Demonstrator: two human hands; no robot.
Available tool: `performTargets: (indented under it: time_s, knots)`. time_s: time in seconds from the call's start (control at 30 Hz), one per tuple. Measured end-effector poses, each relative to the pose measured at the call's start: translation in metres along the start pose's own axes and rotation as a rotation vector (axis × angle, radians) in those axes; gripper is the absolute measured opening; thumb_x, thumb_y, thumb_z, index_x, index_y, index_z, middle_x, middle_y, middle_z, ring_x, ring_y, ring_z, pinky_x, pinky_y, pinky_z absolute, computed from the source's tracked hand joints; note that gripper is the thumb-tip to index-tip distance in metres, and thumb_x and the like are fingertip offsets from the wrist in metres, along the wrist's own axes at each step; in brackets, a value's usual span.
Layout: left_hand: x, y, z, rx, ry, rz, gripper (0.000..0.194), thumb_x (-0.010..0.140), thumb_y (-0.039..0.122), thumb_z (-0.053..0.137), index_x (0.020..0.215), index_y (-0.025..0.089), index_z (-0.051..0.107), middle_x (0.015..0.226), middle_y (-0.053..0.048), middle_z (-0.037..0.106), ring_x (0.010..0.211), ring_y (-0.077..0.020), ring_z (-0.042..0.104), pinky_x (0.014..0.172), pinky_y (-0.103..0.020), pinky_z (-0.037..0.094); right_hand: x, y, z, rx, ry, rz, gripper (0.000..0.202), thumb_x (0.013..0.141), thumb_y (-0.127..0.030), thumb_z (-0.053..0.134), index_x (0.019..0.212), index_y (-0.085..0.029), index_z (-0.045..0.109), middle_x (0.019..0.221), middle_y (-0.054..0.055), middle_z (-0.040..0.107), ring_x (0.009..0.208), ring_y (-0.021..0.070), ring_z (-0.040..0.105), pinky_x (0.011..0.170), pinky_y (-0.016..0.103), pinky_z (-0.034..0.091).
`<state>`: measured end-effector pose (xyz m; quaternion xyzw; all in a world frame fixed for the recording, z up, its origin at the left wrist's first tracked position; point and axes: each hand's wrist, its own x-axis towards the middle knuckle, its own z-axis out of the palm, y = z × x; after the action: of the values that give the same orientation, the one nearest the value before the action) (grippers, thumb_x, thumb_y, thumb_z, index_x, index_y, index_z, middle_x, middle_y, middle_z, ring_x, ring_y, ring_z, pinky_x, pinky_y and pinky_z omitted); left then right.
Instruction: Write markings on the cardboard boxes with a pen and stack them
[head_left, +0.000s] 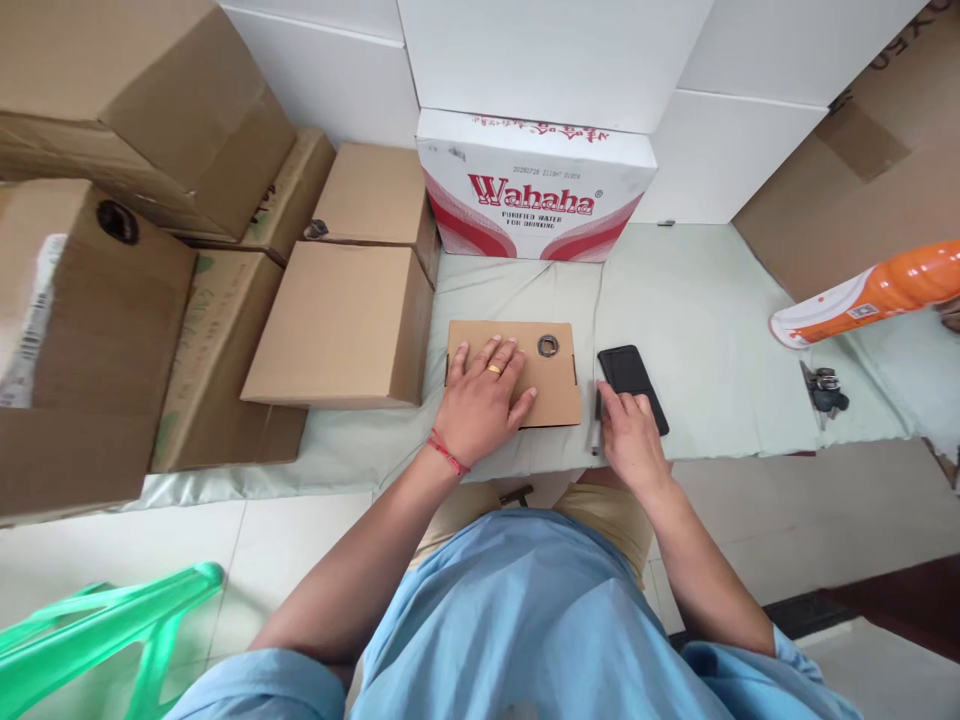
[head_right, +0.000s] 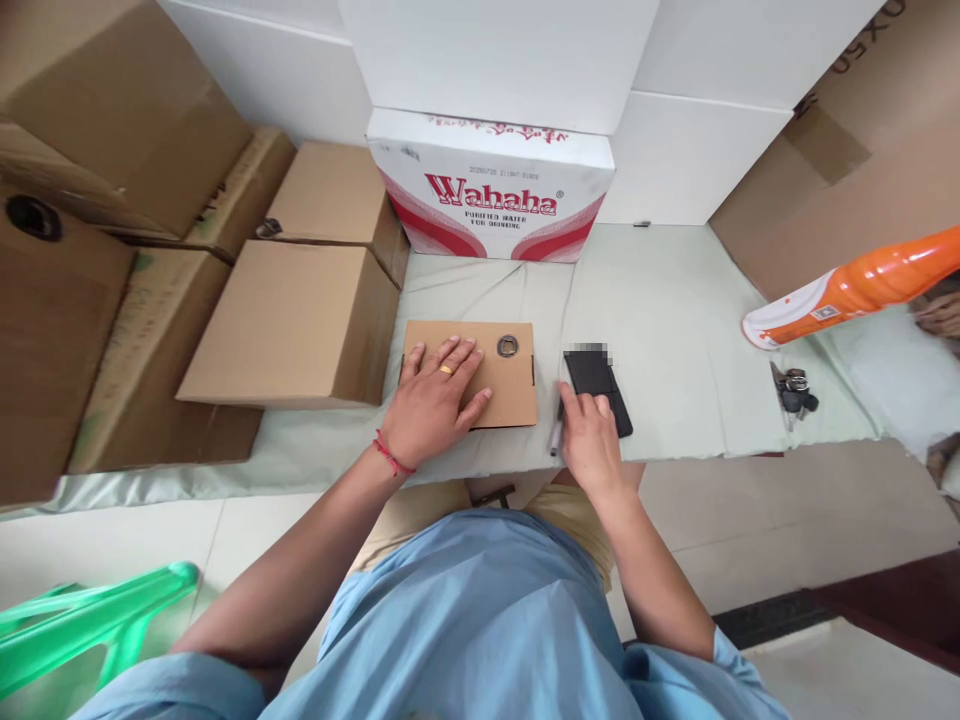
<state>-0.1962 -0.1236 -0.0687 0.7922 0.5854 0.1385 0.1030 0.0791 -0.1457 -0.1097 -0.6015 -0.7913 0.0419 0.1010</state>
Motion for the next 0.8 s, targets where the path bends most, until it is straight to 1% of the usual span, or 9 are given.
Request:
performTargets:
  time_s: [0.07, 0.13, 0.23, 0.3, 0.4, 0.5, 0.6, 0.7, 0.8]
  knots:
    - [0.0, 0.0, 0.001, -0.006, 0.008, -0.005, 0.056, 0.109, 0.043, 0.048, 0.158, 0.017, 0.057, 0.17, -0.014, 0.051, 0.162, -0.0363, 0.042, 0.136, -0.067, 0.023, 0.0, 0.003, 0.0, -0.013, 0.056, 0.105, 0.059, 0.105, -0.023, 0.049, 0.162, -0.008, 0.048, 0.123, 0.021, 0.068, 0.11, 0.0354, 0.056, 0.1, 0.052, 0.052]
    - [0.0, -0.001, 0.001, -0.016, 0.015, -0.004, 0.056, 0.109, 0.044, 0.048, 0.157, 0.018, 0.058, 0.169, -0.013, 0.053, 0.162, -0.0361, 0.043, 0.135, -0.067, 0.024, -0.004, 0.009, 0.0, -0.035, 0.107, 0.27, 0.073, 0.105, -0.043, 0.057, 0.163, -0.002, 0.042, 0.139, 0.029, 0.062, 0.121, 0.0407, 0.053, 0.104, 0.057, 0.05]
    - [-0.001, -0.003, 0.002, -0.023, 0.024, 0.001, 0.055, 0.109, 0.044, 0.048, 0.156, 0.018, 0.059, 0.168, -0.014, 0.054, 0.161, -0.0363, 0.044, 0.135, -0.067, 0.025, -0.013, 0.014, 0.006, -0.065, 0.055, 0.438, 0.093, 0.099, -0.063, 0.062, 0.163, 0.001, 0.039, 0.152, 0.034, 0.053, 0.133, 0.0473, 0.049, 0.107, 0.061, 0.048]
    - [0.0, -0.003, 0.003, -0.02, 0.031, 0.001, 0.056, 0.109, 0.044, 0.047, 0.156, 0.017, 0.059, 0.167, -0.015, 0.055, 0.16, -0.0372, 0.045, 0.135, -0.068, 0.025, -0.018, 0.012, 0.011, -0.068, 0.014, 0.451, 0.088, 0.101, -0.063, 0.059, 0.162, -0.003, 0.042, 0.155, 0.032, 0.052, 0.135, 0.0467, 0.049, 0.109, 0.059, 0.046]
    - [0.0, -0.003, 0.005, -0.016, 0.035, 0.003, 0.056, 0.108, 0.043, 0.046, 0.157, 0.018, 0.059, 0.167, -0.016, 0.054, 0.161, -0.0381, 0.044, 0.135, -0.069, 0.024, -0.016, 0.006, 0.014, -0.058, 0.031, 0.498, 0.08, 0.102, -0.057, 0.057, 0.159, -0.003, 0.046, 0.151, 0.031, 0.055, 0.132, 0.0438, 0.051, 0.11, 0.055, 0.046]
    - [-0.001, -0.003, 0.002, -0.013, 0.008, 0.011, 0.058, 0.108, 0.045, 0.048, 0.158, 0.017, 0.057, 0.169, -0.017, 0.052, 0.162, -0.0384, 0.042, 0.135, -0.069, 0.023, -0.005, 0.006, 0.009, -0.033, 0.02, 0.606, 0.084, 0.093, -0.058, 0.069, 0.153, -0.001, 0.051, 0.139, 0.031, 0.059, 0.126, 0.0441, 0.054, 0.109, 0.054, 0.046]
    - [-0.005, -0.011, -0.008, -0.004, -0.106, 0.067, 0.07, 0.101, 0.054, 0.062, 0.16, 0.016, 0.056, 0.174, -0.02, 0.043, 0.165, -0.0418, 0.034, 0.135, -0.071, 0.019, 0.002, 0.014, -0.001, 0.015, -0.054, 0.662, 0.082, 0.082, -0.06, 0.079, 0.141, -0.006, 0.061, 0.127, 0.026, 0.061, 0.123, 0.044, 0.057, 0.108, 0.053, 0.047]
    - [-0.012, -0.025, -0.019, 0.019, -0.223, 0.155, 0.08, 0.092, 0.053, 0.077, 0.164, 0.026, 0.052, 0.178, -0.016, 0.037, 0.169, -0.0454, 0.022, 0.133, -0.078, 0.012, 0.0, 0.023, -0.01, 0.071, -0.088, 0.667, 0.085, 0.077, -0.061, 0.081, 0.141, -0.009, 0.059, 0.123, 0.022, 0.06, 0.115, 0.0398, 0.064, 0.102, 0.049, 0.052]
    - [-0.016, -0.036, -0.025, 0.046, -0.252, 0.177, 0.081, 0.09, 0.043, 0.081, 0.165, 0.038, 0.049, 0.179, -0.009, 0.037, 0.17, -0.0462, 0.02, 0.13, -0.084, 0.01, -0.008, 0.032, -0.015, 0.136, -0.088, 0.691, 0.089, 0.078, -0.063, 0.076, 0.147, -0.012, 0.053, 0.127, 0.019, 0.057, 0.1, 0.0345, 0.07, 0.093, 0.048, 0.056]
